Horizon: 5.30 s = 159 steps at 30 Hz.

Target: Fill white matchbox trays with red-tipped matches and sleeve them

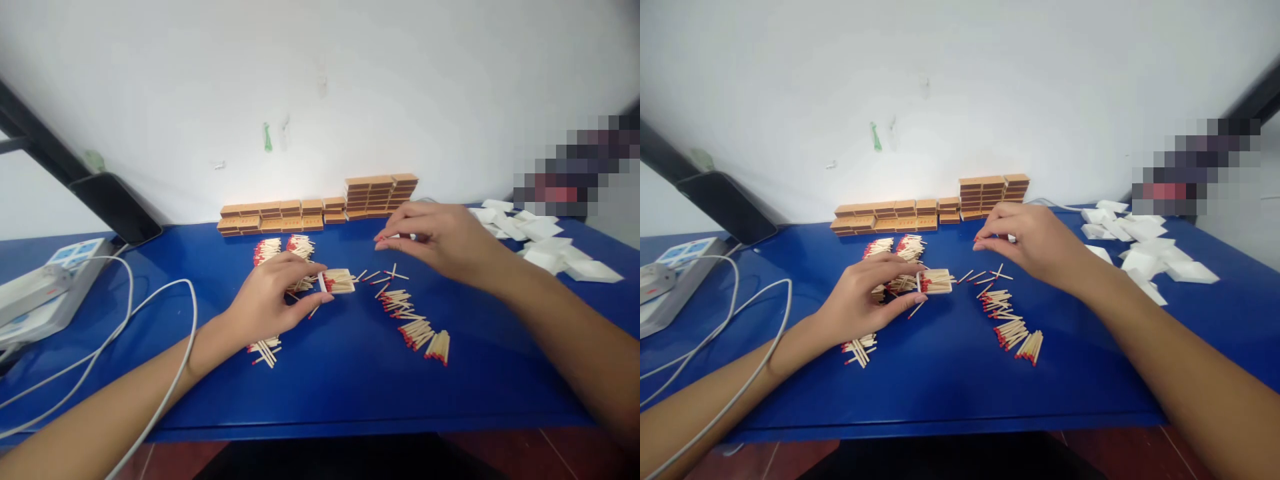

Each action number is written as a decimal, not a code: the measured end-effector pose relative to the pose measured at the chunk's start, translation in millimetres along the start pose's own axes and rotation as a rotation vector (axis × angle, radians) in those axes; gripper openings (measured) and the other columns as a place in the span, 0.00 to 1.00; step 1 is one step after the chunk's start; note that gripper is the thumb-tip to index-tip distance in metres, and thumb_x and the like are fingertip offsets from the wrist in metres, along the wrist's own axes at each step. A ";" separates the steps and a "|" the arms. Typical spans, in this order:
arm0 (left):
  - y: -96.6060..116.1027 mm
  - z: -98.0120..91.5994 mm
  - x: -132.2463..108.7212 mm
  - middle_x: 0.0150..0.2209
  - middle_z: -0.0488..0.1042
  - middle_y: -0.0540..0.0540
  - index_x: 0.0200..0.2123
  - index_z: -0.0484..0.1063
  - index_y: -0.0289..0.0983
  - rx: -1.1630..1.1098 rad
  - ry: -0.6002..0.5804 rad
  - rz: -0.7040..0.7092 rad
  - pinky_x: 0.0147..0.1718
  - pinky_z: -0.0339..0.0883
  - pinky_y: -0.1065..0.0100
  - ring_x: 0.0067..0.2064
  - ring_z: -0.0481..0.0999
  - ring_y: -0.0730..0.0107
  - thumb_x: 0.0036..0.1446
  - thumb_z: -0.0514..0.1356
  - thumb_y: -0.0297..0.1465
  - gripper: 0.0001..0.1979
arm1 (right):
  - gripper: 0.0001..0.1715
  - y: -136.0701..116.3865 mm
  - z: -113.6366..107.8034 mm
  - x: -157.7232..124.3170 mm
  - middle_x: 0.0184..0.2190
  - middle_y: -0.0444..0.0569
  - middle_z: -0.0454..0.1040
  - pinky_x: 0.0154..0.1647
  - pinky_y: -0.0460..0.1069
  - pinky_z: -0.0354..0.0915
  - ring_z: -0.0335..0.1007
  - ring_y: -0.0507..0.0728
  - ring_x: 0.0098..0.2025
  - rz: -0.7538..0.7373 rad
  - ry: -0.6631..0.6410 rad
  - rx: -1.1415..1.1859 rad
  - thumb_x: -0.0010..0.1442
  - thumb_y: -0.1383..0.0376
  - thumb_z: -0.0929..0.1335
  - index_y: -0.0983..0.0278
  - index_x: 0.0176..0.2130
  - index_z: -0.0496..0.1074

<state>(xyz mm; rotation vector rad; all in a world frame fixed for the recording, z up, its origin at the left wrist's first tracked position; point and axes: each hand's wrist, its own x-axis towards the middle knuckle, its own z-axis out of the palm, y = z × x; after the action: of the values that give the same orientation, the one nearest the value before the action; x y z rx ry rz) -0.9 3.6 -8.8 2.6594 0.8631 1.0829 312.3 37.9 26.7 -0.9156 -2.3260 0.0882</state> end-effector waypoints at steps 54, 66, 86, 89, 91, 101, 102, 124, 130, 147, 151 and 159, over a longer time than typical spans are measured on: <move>0.4 -2.5 1.8 0.47 0.83 0.39 0.54 0.80 0.36 -0.043 -0.033 -0.010 0.48 0.78 0.56 0.48 0.83 0.57 0.64 0.69 0.38 0.18 | 0.11 -39.1 20.7 -4.8 0.35 0.48 0.78 0.36 0.49 0.66 0.74 0.54 0.34 -0.179 -0.087 -0.021 0.72 0.62 0.68 0.63 0.39 0.79; 0.3 -2.9 1.3 0.46 0.83 0.39 0.54 0.80 0.35 -0.031 -0.036 0.003 0.48 0.78 0.57 0.48 0.83 0.57 0.64 0.70 0.37 0.18 | 0.12 -39.8 24.2 -4.2 0.35 0.49 0.78 0.36 0.48 0.67 0.75 0.54 0.34 -0.192 -0.076 -0.029 0.73 0.63 0.68 0.65 0.41 0.80; -0.7 -2.8 -0.1 0.46 0.84 0.40 0.54 0.80 0.35 -0.023 -0.037 0.008 0.50 0.78 0.57 0.49 0.82 0.58 0.63 0.70 0.37 0.19 | 0.11 -39.8 25.8 -4.8 0.35 0.48 0.77 0.35 0.48 0.67 0.74 0.53 0.34 -0.206 -0.076 -0.013 0.73 0.63 0.68 0.65 0.40 0.79; -1.1 -2.2 0.2 0.47 0.84 0.40 0.54 0.79 0.35 -0.028 -0.042 0.002 0.50 0.78 0.57 0.49 0.82 0.58 0.64 0.70 0.37 0.18 | 0.11 -40.3 25.1 -4.7 0.34 0.47 0.76 0.35 0.48 0.66 0.73 0.53 0.33 -0.211 -0.088 -0.016 0.72 0.64 0.68 0.65 0.39 0.79; -0.5 -2.1 0.7 0.47 0.84 0.40 0.54 0.79 0.36 -0.030 -0.042 0.002 0.50 0.78 0.57 0.49 0.82 0.58 0.64 0.70 0.37 0.18 | 0.11 -40.1 25.0 -4.8 0.34 0.47 0.76 0.36 0.48 0.66 0.72 0.53 0.34 -0.216 -0.092 -0.013 0.72 0.64 0.69 0.65 0.39 0.78; -1.6 -3.1 0.4 0.47 0.83 0.40 0.55 0.79 0.36 -0.034 -0.047 0.008 0.50 0.78 0.56 0.50 0.83 0.56 0.64 0.70 0.36 0.18 | 0.11 -40.0 26.4 -4.7 0.34 0.48 0.76 0.35 0.48 0.65 0.72 0.53 0.33 -0.208 -0.098 -0.021 0.73 0.63 0.68 0.65 0.39 0.78; -1.9 -3.1 0.3 0.47 0.84 0.40 0.55 0.79 0.36 -0.037 -0.048 0.009 0.50 0.78 0.56 0.50 0.82 0.56 0.64 0.70 0.36 0.18 | 0.12 -39.9 26.3 -4.5 0.34 0.48 0.76 0.35 0.48 0.65 0.73 0.53 0.33 -0.210 -0.099 -0.023 0.73 0.63 0.68 0.65 0.38 0.78; 14.6 4.1 -0.7 0.45 0.84 0.41 0.54 0.79 0.35 -0.083 -0.006 0.043 0.49 0.79 0.58 0.48 0.83 0.58 0.61 0.72 0.37 0.20 | 0.08 -60.1 42.3 -6.6 0.34 0.47 0.77 0.36 0.47 0.68 0.72 0.52 0.34 -0.157 0.034 0.208 0.71 0.63 0.70 0.64 0.41 0.78; 11.3 1.7 -0.1 0.46 0.84 0.41 0.54 0.79 0.37 -0.088 0.035 0.025 0.49 0.79 0.57 0.48 0.83 0.58 0.62 0.71 0.37 0.19 | 0.10 -57.4 31.8 -5.0 0.35 0.48 0.78 0.34 0.47 0.68 0.73 0.52 0.33 -0.179 0.044 0.154 0.73 0.61 0.68 0.63 0.45 0.78; 9.0 -3.0 -0.7 0.46 0.83 0.39 0.54 0.80 0.37 -0.095 0.042 -0.039 0.47 0.80 0.57 0.48 0.83 0.57 0.63 0.71 0.37 0.19 | 0.09 -51.1 21.4 -4.6 0.36 0.45 0.75 0.28 0.45 0.65 0.68 0.50 0.30 0.062 -0.115 0.250 0.67 0.58 0.73 0.60 0.44 0.77; 10.5 -5.2 0.8 0.47 0.83 0.40 0.53 0.80 0.38 -0.118 0.074 -0.095 0.47 0.80 0.59 0.47 0.84 0.59 0.62 0.71 0.36 0.17 | 0.10 -47.6 17.4 -3.2 0.34 0.44 0.76 0.27 0.45 0.65 0.69 0.50 0.29 0.126 -0.125 0.240 0.67 0.57 0.73 0.60 0.44 0.75; 9.4 -3.5 -1.0 0.47 0.84 0.42 0.52 0.80 0.39 -0.148 0.105 -0.119 0.47 0.79 0.61 0.46 0.84 0.61 0.61 0.72 0.37 0.17 | 0.08 -48.7 22.4 0.7 0.30 0.43 0.77 0.28 0.45 0.65 0.70 0.50 0.29 0.122 -0.085 0.269 0.69 0.61 0.71 0.60 0.37 0.77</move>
<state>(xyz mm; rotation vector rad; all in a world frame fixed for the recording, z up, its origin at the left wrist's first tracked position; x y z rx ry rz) 0.4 -5.0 -3.8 2.4181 0.9086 1.2153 270.2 5.1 22.6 -0.9291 -2.2623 0.4875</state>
